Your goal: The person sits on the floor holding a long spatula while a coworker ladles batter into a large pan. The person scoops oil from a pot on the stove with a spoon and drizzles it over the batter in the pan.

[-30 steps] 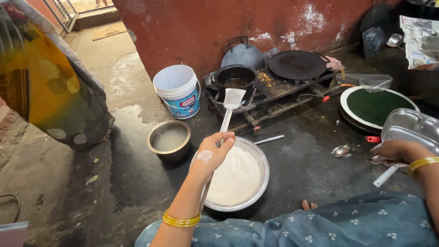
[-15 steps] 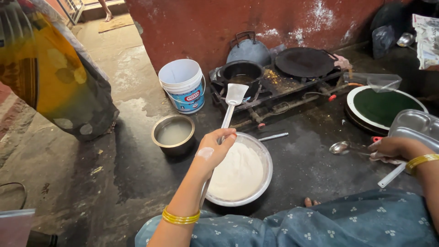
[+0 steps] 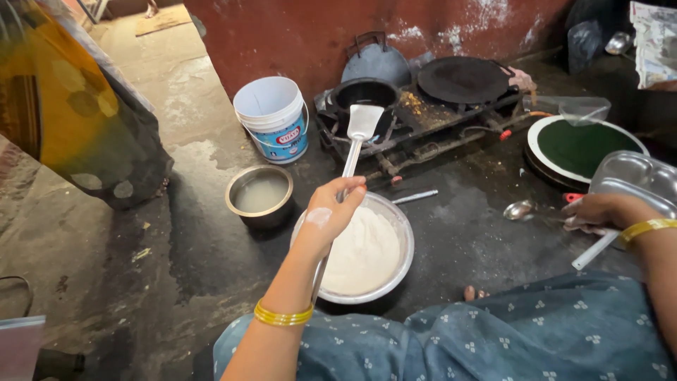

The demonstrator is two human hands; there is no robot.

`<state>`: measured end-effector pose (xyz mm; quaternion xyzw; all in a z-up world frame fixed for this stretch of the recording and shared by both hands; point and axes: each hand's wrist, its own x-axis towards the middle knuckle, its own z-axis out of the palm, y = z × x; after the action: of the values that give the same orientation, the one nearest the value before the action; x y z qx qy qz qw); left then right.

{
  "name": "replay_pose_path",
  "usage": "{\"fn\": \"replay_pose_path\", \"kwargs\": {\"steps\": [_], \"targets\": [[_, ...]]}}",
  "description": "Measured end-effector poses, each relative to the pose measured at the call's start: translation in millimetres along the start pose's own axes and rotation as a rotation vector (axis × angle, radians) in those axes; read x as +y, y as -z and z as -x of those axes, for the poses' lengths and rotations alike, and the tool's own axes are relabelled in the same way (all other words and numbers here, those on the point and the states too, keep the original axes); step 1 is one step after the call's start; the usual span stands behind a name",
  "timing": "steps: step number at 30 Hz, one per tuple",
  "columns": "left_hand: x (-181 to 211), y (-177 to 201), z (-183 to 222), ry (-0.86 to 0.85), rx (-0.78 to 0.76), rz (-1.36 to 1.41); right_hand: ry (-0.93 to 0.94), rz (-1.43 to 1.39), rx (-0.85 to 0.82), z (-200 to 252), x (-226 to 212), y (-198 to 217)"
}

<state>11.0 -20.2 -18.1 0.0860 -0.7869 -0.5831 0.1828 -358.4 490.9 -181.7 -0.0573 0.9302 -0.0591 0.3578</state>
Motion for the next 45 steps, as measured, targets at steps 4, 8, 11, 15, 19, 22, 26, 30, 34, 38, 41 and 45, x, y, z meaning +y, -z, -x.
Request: {"fn": "replay_pose_path", "kwargs": {"steps": [4,8,11,15,19,22,26,30,34,38,41,45], "targets": [[-2.7,-12.7,-7.9,-0.026,-0.013,0.019,0.057,0.018,0.030,0.3,-1.7,2.3],[2.2,-23.5,-11.1,0.013,-0.031,0.059,0.067,0.096,0.054,13.8,-15.7,5.3],[8.4,-29.5,-13.1,0.027,-0.046,0.061,0.022,0.086,0.047,30.3,-23.8,5.9],[3.4,-37.9,-19.0,-0.029,-0.055,0.046,-0.031,-0.146,0.009,33.3,-13.4,0.2],[0.8,-41.9,-22.0,-0.086,-0.082,0.079,-0.016,-0.085,0.012,29.6,-1.1,-2.1],[8.8,-38.4,-19.4,-0.072,-0.072,-0.021,-0.001,0.043,0.028,36.7,10.8,-2.9],[13.7,-32.3,-13.7,-0.026,-0.077,0.007,0.017,0.225,0.036,18.5,46.5,-5.7],[11.2,-26.6,-11.5,-0.029,-0.096,-0.004,-0.002,0.187,-0.042,-0.9,89.1,-11.6],[3.9,-24.5,-12.0,-0.002,-0.104,-0.017,-0.006,0.194,-0.052,2.9,111.1,-20.2],[13.2,-20.5,-9.4,0.043,-0.104,-0.038,-0.026,0.119,-0.011,-8.5,131.7,-27.3],[16.6,-18.8,-8.4,0.126,-0.105,-0.089,-0.009,0.137,-0.014,5.5,122.8,-25.6],[15.1,-16.7,-6.5,0.077,-0.105,-0.093,-0.037,0.074,-0.035,21.7,109.2,-23.7]]}}
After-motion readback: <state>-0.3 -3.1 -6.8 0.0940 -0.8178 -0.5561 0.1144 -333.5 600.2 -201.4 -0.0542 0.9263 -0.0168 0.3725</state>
